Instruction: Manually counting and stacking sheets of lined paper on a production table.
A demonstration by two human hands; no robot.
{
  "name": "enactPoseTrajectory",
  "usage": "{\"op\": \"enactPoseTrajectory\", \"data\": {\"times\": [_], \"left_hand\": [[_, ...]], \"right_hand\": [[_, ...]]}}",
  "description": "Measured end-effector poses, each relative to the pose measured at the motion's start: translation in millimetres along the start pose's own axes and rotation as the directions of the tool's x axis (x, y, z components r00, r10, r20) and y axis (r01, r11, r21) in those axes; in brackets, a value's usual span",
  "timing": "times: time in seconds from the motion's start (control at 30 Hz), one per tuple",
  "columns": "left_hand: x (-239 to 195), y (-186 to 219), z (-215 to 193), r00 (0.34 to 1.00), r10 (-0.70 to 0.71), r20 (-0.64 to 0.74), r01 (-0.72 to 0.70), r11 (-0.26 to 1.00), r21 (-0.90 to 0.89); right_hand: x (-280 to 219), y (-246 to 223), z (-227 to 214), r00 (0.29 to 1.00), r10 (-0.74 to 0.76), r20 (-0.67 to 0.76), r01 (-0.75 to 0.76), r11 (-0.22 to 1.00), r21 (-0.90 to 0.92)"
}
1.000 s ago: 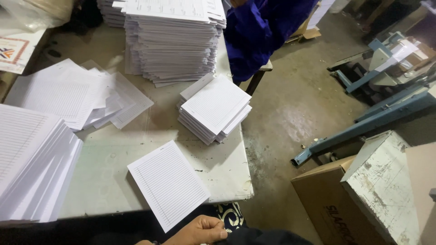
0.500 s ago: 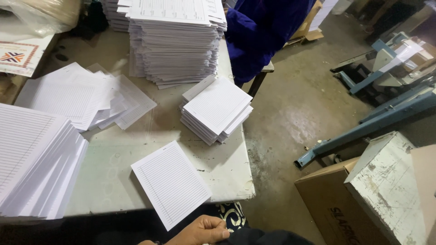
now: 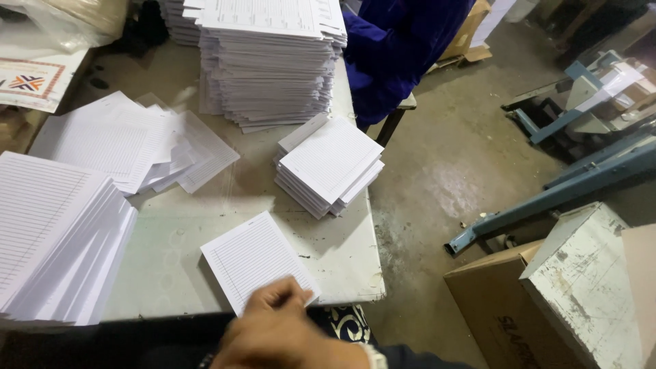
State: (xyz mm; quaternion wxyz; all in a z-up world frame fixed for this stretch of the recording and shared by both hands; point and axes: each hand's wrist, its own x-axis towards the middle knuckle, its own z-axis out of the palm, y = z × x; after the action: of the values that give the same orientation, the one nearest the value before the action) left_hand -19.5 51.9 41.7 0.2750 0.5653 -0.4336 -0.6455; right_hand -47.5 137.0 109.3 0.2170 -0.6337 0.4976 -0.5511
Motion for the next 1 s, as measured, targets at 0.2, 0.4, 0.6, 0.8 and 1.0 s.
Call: {"op": "enactPoseTrajectory", "data": {"times": [0.2, 0.4, 0.6, 0.8, 1.0], "left_hand": [[28, 49, -44, 0.843, 0.503, 0.191, -0.537, 0.811, 0.234], [55, 27, -34, 0.744, 0.647, 0.166, -0.633, 0.603, 0.485], [72, -3, -33, 0.803, 0.573, 0.163, -0.548, 0.602, 0.58], [73, -7, -33, 0.734, 0.654, 0.182, -0.619, 0.534, 0.577], [75, -9, -33, 0.738, 0.646, 0.196, -0.616, 0.527, 0.585]], "right_hand": [[31, 67, -64, 0.938, 0.332, -0.103, -0.342, 0.83, -0.44], [0, 99, -60, 0.816, 0.562, -0.133, -0.551, 0.686, -0.475], [-4, 111, -54, 0.813, 0.559, -0.161, -0.569, 0.709, -0.416], [-4, 114, -53, 0.712, 0.68, -0.177, -0.674, 0.59, -0.444], [6, 97, -55, 0.6, 0.78, -0.179, -0.759, 0.483, -0.437]]}}
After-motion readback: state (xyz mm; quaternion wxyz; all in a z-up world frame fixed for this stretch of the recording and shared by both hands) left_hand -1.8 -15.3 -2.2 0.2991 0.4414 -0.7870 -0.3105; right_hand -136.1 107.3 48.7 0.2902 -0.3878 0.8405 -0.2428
